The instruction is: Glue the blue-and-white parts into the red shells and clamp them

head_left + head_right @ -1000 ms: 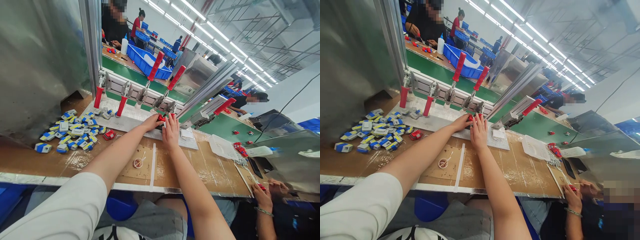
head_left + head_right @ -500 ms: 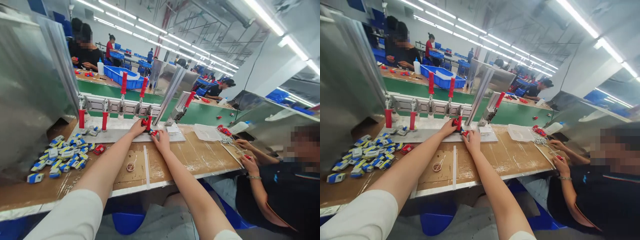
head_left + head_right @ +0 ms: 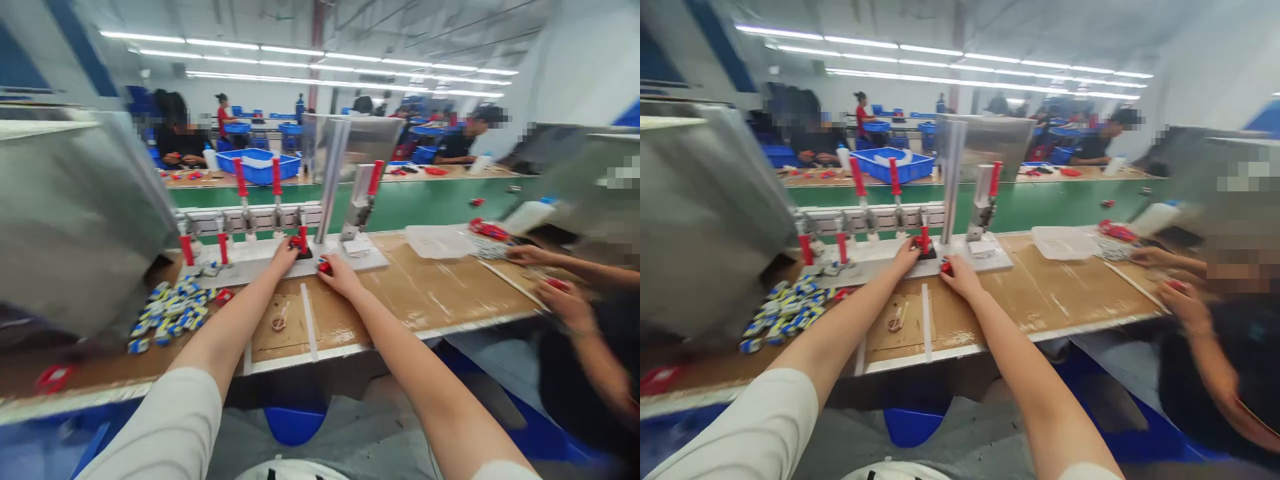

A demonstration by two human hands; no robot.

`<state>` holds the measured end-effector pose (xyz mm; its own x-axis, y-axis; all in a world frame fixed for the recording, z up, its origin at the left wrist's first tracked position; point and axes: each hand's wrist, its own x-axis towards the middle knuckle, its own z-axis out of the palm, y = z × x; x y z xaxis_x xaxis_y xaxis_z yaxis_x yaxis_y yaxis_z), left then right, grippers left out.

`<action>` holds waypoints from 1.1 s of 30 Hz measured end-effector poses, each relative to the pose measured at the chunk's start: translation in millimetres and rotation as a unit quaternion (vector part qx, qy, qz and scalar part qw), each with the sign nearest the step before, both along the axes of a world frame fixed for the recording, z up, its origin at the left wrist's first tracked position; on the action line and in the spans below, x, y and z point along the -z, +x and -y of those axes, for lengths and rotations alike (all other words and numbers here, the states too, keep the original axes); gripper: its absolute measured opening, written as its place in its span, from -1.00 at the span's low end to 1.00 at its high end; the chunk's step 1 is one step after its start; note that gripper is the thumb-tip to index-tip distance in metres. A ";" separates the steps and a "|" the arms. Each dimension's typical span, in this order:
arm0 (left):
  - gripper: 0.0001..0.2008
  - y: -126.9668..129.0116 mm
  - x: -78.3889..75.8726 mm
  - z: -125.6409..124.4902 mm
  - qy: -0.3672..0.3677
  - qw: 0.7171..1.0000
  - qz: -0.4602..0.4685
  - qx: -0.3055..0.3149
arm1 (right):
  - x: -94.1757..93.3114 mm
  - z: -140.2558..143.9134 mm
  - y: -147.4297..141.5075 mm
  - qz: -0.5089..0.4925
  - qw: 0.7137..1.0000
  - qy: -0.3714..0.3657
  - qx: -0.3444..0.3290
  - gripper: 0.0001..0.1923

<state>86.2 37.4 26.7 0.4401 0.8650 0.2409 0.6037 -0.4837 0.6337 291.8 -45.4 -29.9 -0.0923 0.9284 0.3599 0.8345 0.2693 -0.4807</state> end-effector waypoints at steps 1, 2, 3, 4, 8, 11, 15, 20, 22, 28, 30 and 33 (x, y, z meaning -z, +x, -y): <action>-0.41 -10.7 -0.6 10.2 0.002 1.000 -0.006 -0.015 | 4.2 2.2 3.8 -0.010 1.000 0.001 0.000 -0.54; -0.43 -25.6 -1.2 21.0 0.007 1.000 -0.017 -0.024 | 9.2 6.3 10.5 -0.022 1.000 0.003 -0.003 -0.53; -0.46 -44.4 -2.1 32.8 0.018 0.999 -0.038 -0.028 | 14.9 12.4 20.6 -0.037 0.999 0.012 -0.006 -0.51; -0.49 -66.6 -3.3 45.5 0.032 0.997 -0.071 -0.028 | 21.2 20.6 34.0 -0.053 0.998 0.023 -0.005 -0.48; -0.70 -165.3 -7.7 94.5 0.077 0.943 -0.311 -0.090 | 45.4 67.1 104.6 -0.100 0.992 0.040 0.069 -0.43; -0.78 -211.6 -4.9 111.6 0.091 0.910 -0.383 -0.129 | 49.3 95.8 140.7 -0.101 0.982 0.052 0.152 -0.39; -0.80 -216.3 3.2 115.8 0.101 0.917 -0.367 -0.121 | 22.3 99.9 117.1 -0.042 0.965 0.163 0.203 -0.34; -0.67 -181.1 8.6 117.2 0.055 0.969 -0.229 -0.079 | -30.1 73.2 2.0 -0.059 0.992 0.103 -0.049 -0.66; -0.58 -162.1 9.7 111.6 0.036 0.988 -0.146 -0.043 | -43.3 63.3 -40.4 -0.027 0.993 -0.006 -0.118 -0.58; -0.60 -112.8 22.3 76.5 -0.013 0.999 0.023 0.042 | -41.0 53.3 -98.1 0.077 0.950 -0.164 -0.253 -0.44; -0.61 -107.6 31.1 68.9 -0.039 0.997 0.040 0.060 | -36.0 56.1 -104.1 0.078 0.947 -0.155 -0.270 -0.48; -0.59 -108.6 43.9 64.6 -0.051 0.994 0.054 0.074 | -35.2 58.9 -110.0 0.086 0.943 -0.123 -0.297 -0.56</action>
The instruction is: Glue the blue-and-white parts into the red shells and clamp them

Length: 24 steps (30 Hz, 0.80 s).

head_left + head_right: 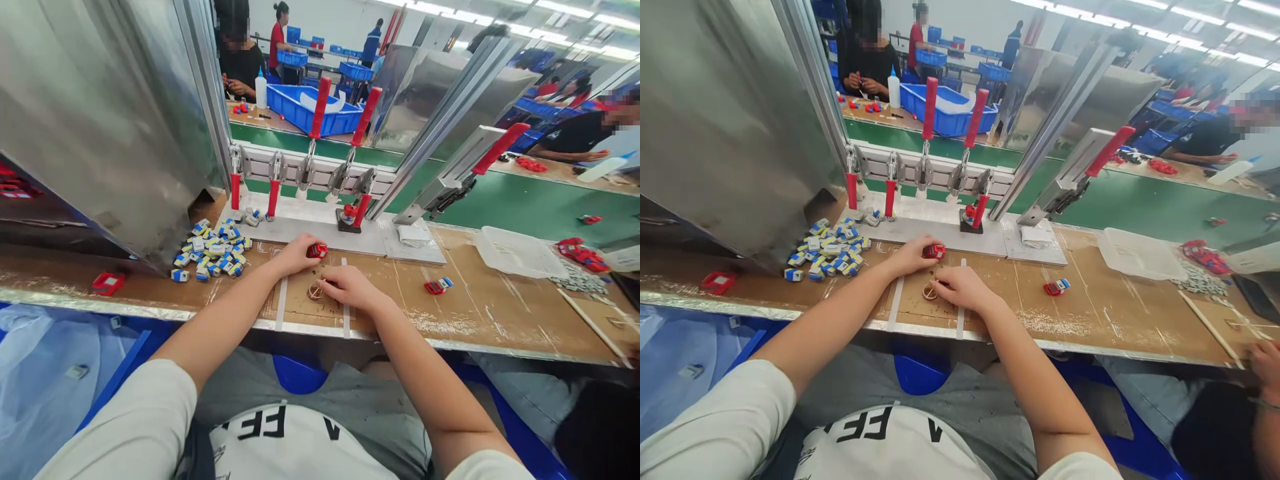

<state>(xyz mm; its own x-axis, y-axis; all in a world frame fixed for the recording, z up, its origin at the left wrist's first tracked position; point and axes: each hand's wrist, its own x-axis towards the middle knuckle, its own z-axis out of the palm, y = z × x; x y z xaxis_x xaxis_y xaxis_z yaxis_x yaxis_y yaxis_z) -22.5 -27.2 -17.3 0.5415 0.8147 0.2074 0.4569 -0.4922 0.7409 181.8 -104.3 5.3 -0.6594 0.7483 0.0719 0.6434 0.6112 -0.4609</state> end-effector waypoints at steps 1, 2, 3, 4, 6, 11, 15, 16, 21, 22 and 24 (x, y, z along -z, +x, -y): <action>-0.58 -1.1 3.1 -0.6 -0.001 1.000 0.002 0.000 | -1.8 -0.2 -1.3 0.003 1.000 0.014 -0.013 -0.58; -0.56 -2.1 5.4 -1.1 -0.004 1.000 0.003 -0.001 | -4.3 -0.9 -2.3 0.008 0.999 0.027 -0.023 -0.60; -0.55 -2.8 6.9 -1.7 -0.008 1.000 0.004 -0.001 | -7.2 -2.0 -2.9 0.014 0.999 0.037 -0.032 -0.63; -0.55 -3.2 7.6 -2.5 -0.012 1.000 0.006 0.000 | -9.9 -3.3 -3.1 0.021 0.998 0.042 -0.040 -0.65; -0.55 -3.2 7.3 -4.0 -0.022 1.000 0.012 0.003 | -13.6 -5.8 -2.5 0.028 0.998 0.032 -0.054 -0.66; -0.55 -3.0 4.3 -5.2 -0.083 0.995 0.041 0.024 | -3.8 -7.8 1.3 -0.066 0.995 -0.047 -0.051 -0.58; -0.56 -4.2 4.8 -5.2 -0.110 0.992 0.060 0.035 | 11.3 -8.9 5.6 -0.182 0.978 -0.099 -0.025 -0.50; -0.57 -4.3 5.1 -5.4 -0.115 0.991 0.061 0.035 | 14.1 -9.9 7.0 -0.202 0.973 -0.110 -0.023 -0.48; -0.55 -3.5 4.6 -6.2 -0.123 0.991 0.036 0.023 | 24.1 -20.9 14.1 -0.348 0.923 -0.052 0.159 -0.43; -0.55 -3.1 3.9 -6.2 -0.120 0.992 0.029 0.025 | 25.7 -23.7 14.8 -0.376 0.904 -0.037 0.202 -0.43; -0.56 -2.3 2.1 -5.7 -0.119 0.992 0.020 0.029 | 28.0 -28.9 15.3 -0.404 0.879 -0.025 0.254 -0.43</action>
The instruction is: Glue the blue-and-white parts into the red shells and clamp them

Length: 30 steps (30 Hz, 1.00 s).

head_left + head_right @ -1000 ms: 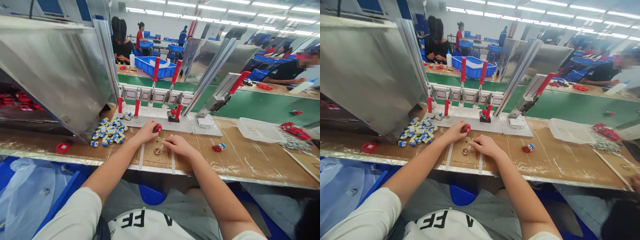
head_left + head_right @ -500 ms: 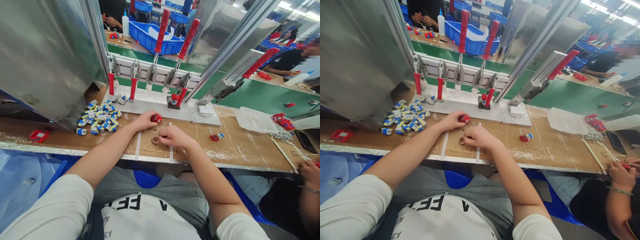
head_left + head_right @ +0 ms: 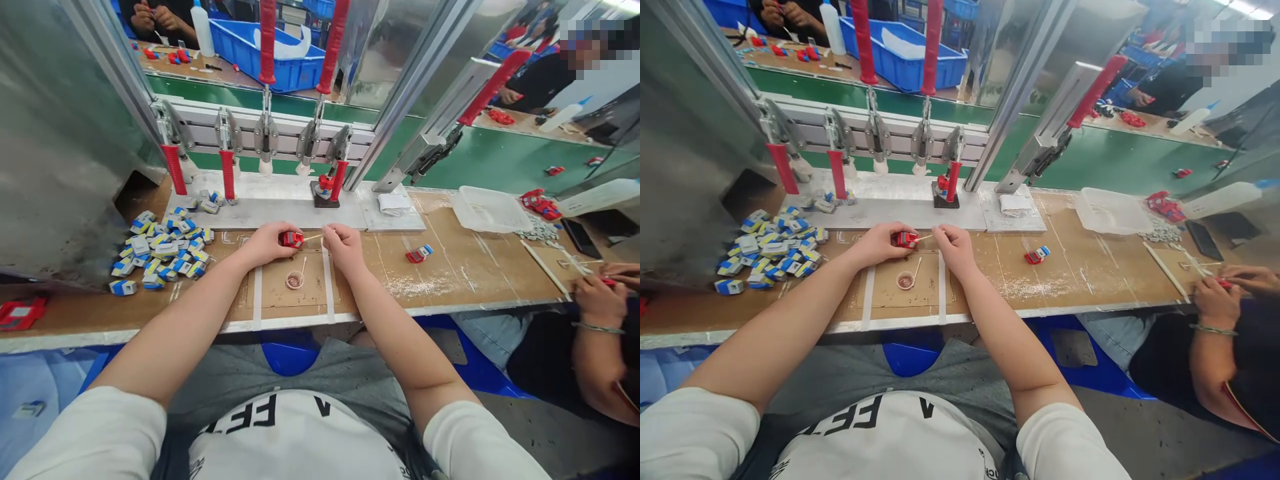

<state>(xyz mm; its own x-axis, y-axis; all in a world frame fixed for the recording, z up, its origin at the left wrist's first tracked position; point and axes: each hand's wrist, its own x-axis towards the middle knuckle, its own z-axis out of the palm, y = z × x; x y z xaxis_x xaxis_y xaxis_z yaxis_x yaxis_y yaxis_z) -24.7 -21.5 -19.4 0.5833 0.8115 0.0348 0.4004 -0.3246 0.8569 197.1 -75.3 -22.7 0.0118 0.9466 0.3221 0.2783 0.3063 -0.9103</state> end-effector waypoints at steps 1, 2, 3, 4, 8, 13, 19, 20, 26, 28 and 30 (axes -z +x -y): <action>-0.56 0.4 -0.9 0.4 -0.001 1.000 -0.004 0.001 | 0.6 -2.1 -0.2 -0.002 1.000 -0.005 0.012 -0.42; -0.56 0.7 -1.9 0.8 -0.002 1.000 -0.008 0.001 | 0.7 -3.7 -0.5 0.002 1.000 -0.012 0.018 -0.41; -0.55 1.0 -2.8 1.2 -0.002 1.000 -0.010 0.001 | 0.4 -4.9 -0.9 0.008 1.000 -0.018 0.022 -0.40; -0.54 1.2 -3.6 1.6 -0.002 1.000 -0.012 0.001 | -0.2 -5.7 -1.4 0.013 0.999 -0.023 0.025 -0.39; -0.53 1.8 -6.5 2.6 -0.003 1.000 -0.018 0.001 | -4.0 -6.4 -3.3 0.026 0.999 -0.029 0.013 -0.37; -0.53 2.2 -7.5 3.4 0.007 1.000 -0.026 0.001 | -4.9 -7.5 -5.6 0.042 0.999 -0.033 0.002 -0.36; -0.54 2.6 -7.5 3.9 0.006 1.000 -0.022 0.001 | -3.2 -6.7 -6.4 0.048 0.999 -0.021 -0.010 -0.39; -0.55 2.6 -7.6 3.8 0.008 1.000 -0.022 0.002 | -3.1 -6.3 -6.2 0.051 0.998 -0.022 -0.013 -0.39; -0.56 2.8 -8.2 4.0 0.025 0.999 -0.026 -0.001 | -2.0 -7.2 -2.3 0.068 0.997 -0.021 -0.010 -0.42; -0.56 3.1 -9.0 4.7 0.025 0.999 -0.028 -0.001 | -1.1 -8.2 -0.6 0.079 0.997 -0.012 -0.003 -0.45; -0.55 3.4 -9.9 5.5 0.022 0.999 -0.030 -0.001 | -0.2 -8.9 0.6 0.093 0.996 0.002 0.005 -0.47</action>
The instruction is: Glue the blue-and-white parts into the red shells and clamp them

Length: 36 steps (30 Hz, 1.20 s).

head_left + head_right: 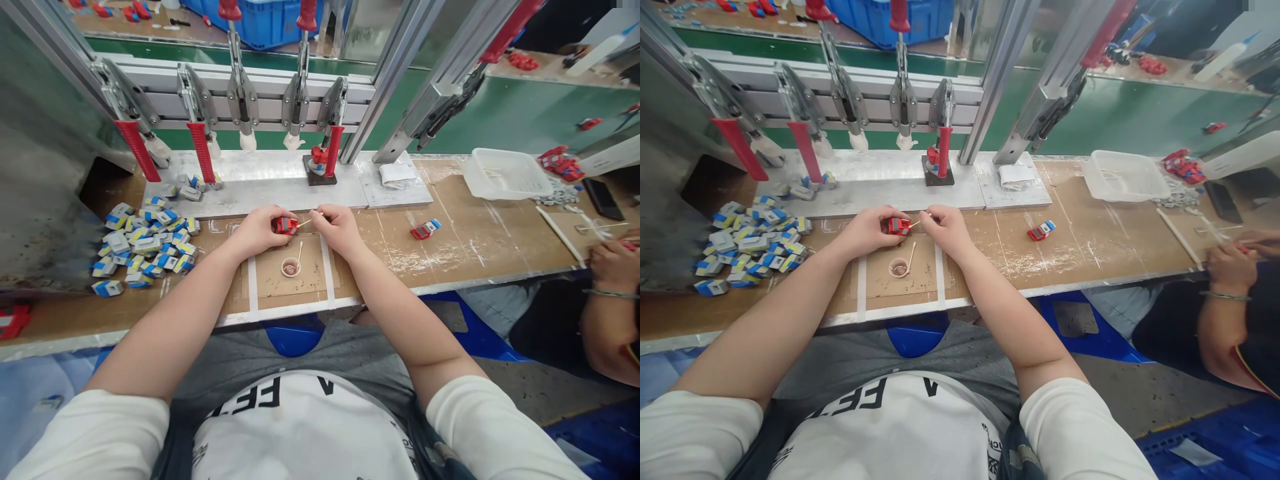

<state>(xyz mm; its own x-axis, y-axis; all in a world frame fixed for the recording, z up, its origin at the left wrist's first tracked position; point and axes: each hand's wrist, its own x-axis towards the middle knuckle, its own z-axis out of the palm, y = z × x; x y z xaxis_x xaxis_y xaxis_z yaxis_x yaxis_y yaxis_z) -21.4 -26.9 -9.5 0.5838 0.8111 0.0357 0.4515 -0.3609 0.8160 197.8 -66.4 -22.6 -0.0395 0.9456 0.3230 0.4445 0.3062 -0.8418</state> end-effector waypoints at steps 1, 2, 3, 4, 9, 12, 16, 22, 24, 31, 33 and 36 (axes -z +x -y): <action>-0.55 0.1 -0.4 0.3 0.000 1.000 -0.002 -0.001 | 0.3 -0.2 0.3 0.009 1.000 0.009 0.005 -0.48; -0.54 0.1 -0.8 0.5 0.000 1.000 -0.005 -0.002 | 0.5 -0.4 0.5 0.020 1.000 0.020 0.010 -0.48; -0.54 0.2 -1.1 0.7 0.001 1.000 -0.008 -0.003 | 0.5 -0.5 0.4 0.030 0.999 0.032 0.015 -0.48; -0.54 0.2 -1.2 0.7 0.002 1.000 -0.010 -0.004 | 0.4 -0.5 0.0 0.041 0.998 0.044 0.020 -0.47; -0.53 0.4 -1.4 0.2 0.011 1.000 -0.023 -0.008 | -2.0 0.4 -4.2 0.062 0.994 0.088 0.021 -0.46; -0.53 0.8 -2.1 0.6 0.011 1.000 -0.023 -0.010 | -3.6 1.9 -7.3 0.054 0.994 0.097 0.006 -0.45; -0.53 0.9 -3.2 1.2 0.009 1.000 -0.027 -0.013 | -5.5 3.2 -8.3 0.043 0.994 0.095 -0.025 -0.42; -0.55 1.1 -0.7 -1.7 -0.005 1.000 -0.010 -0.008 | -17.8 12.2 -2.0 0.007 0.996 0.064 -0.060 -0.35; -0.55 1.2 0.3 -2.9 -0.008 1.000 0.004 -0.005 | -21.8 18.6 -1.4 0.019 0.984 0.034 -0.173 -0.34; -0.57 0.8 3.3 -2.1 -0.006 0.999 0.032 -0.009 | -24.1 31.2 -3.4 0.241 0.928 0.016 -0.283 -0.42; -0.59 1.4 6.3 -2.4 -0.007 0.999 0.040 -0.002 | -31.8 24.5 -7.6 0.262 0.934 0.041 -0.239 -0.47; -0.63 2.2 11.4 -3.4 -0.003 1.000 0.029 -0.009 | -49.7 -2.6 -27.0 0.271 0.939 0.080 -0.199 -0.56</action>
<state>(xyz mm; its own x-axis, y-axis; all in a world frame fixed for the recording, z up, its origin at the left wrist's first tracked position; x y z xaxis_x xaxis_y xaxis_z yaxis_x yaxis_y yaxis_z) -19.1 -23.5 -20.9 0.5656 0.8222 0.0641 0.4096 -0.3476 0.8435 170.8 -63.8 27.1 -0.5780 0.7629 0.2897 0.6183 0.6411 -0.4547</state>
